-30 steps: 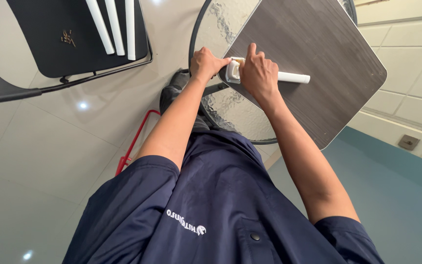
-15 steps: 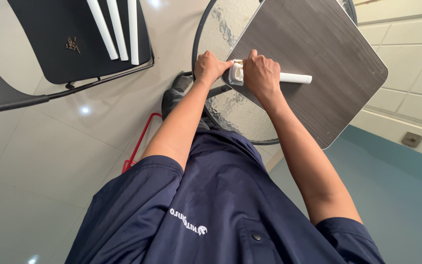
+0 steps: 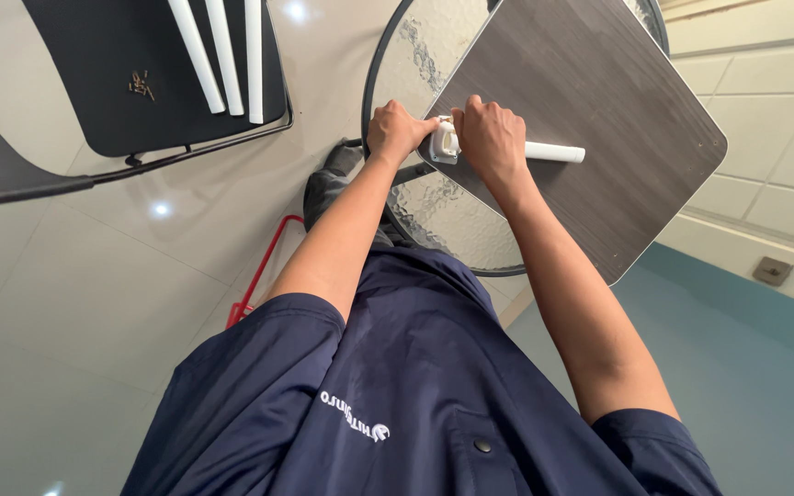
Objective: The person flips a tabletop onto a glass table and attaches a white plastic leg using a screwdriver. They insert screws into the leg bracket and tighten them to secure the leg to the tabletop.
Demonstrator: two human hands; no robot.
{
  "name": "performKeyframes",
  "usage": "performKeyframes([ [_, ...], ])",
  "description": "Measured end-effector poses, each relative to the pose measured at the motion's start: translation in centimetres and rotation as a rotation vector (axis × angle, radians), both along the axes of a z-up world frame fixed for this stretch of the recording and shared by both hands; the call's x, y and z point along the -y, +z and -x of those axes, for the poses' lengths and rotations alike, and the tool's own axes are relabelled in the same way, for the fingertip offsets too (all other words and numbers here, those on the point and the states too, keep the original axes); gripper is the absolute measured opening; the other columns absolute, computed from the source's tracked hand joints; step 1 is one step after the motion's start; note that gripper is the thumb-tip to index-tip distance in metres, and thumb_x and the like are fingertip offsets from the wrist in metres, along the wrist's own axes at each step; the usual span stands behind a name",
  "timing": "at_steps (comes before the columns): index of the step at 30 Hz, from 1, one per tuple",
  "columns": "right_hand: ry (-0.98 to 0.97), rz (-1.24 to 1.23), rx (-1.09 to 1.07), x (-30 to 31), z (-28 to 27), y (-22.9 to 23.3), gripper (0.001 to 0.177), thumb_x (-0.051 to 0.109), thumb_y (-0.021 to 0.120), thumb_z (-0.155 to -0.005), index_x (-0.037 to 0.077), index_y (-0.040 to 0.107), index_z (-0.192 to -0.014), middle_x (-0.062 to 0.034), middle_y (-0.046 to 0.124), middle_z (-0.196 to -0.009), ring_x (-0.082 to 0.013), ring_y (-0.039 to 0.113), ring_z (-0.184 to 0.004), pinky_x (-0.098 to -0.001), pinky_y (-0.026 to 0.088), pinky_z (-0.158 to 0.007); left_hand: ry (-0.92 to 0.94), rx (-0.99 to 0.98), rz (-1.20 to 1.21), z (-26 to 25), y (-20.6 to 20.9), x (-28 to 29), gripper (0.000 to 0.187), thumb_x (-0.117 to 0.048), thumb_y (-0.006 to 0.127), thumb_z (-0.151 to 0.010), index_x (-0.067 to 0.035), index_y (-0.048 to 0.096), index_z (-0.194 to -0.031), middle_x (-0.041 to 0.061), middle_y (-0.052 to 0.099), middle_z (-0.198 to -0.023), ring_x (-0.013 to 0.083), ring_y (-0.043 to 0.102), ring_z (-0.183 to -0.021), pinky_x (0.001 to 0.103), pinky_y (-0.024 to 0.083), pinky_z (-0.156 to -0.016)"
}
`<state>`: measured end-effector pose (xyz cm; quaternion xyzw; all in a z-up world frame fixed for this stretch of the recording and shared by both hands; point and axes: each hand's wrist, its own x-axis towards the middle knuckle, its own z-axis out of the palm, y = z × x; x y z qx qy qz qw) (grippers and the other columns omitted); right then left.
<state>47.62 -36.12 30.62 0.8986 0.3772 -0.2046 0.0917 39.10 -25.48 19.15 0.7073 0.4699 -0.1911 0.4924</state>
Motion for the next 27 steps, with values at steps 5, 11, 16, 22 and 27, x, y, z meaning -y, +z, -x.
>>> performKeyframes([
  [5,0.108,-0.070,0.023,0.3,-0.5,1.0,0.026,0.023,0.059,-0.096,-0.003,0.057,-0.101,-0.0242,0.070,-0.087,-0.0408,0.071,-0.067,-0.0505,0.056,-0.058,0.053,0.004,-0.021,-0.1,0.4,0.3,0.069,-0.062,0.088,-0.064,-0.003,0.075,-0.098,0.019,0.073,-0.111,0.0322,0.075,-0.100,0.039,0.063,-0.080],
  [11,0.222,-0.107,-0.012,1.2,-1.5,0.0,0.026,0.024,0.060,-0.100,-0.001,0.060,-0.096,-0.0209,0.071,-0.087,-0.0404,0.072,-0.072,-0.0506,0.056,-0.062,0.115,0.014,-0.060,0.0,0.1,1.1,0.067,-0.059,0.089,-0.064,-0.004,0.075,-0.098,0.019,0.072,-0.112,0.0326,0.073,-0.102,0.040,0.063,-0.083],
  [16,0.237,-0.054,0.055,1.7,-1.5,-1.1,0.035,0.030,0.058,-0.108,0.003,0.067,-0.089,-0.0193,0.071,-0.078,-0.0384,0.072,-0.071,-0.0480,0.058,-0.062,0.185,0.034,-0.128,0.1,0.4,2.2,0.063,-0.057,0.088,-0.064,-0.005,0.075,-0.097,0.020,0.071,-0.111,0.0345,0.072,-0.101,0.041,0.062,-0.083],
  [22,0.254,-0.027,-0.028,1.8,-1.6,-0.5,0.032,0.029,0.060,-0.103,-0.003,0.061,-0.097,-0.0222,0.071,-0.075,-0.0381,0.073,-0.066,-0.0478,0.057,-0.060,0.194,-0.009,-0.086,0.0,0.1,3.6,0.056,-0.057,0.079,-0.075,-0.007,0.075,-0.101,0.017,0.073,-0.109,0.0325,0.074,-0.101,0.041,0.062,-0.082],
  [27,0.375,-0.109,-0.008,1.9,-2.2,-0.4,0.021,0.016,0.062,-0.096,-0.004,0.058,-0.098,-0.0242,0.070,-0.089,-0.0389,0.073,-0.071,-0.0473,0.058,-0.060,0.084,0.162,-0.395,1.5,-2.3,6.8,0.037,-0.047,0.069,-0.098,-0.017,0.067,-0.118,0.012,0.070,-0.101,0.0320,0.069,-0.097,0.049,0.054,-0.081],
])
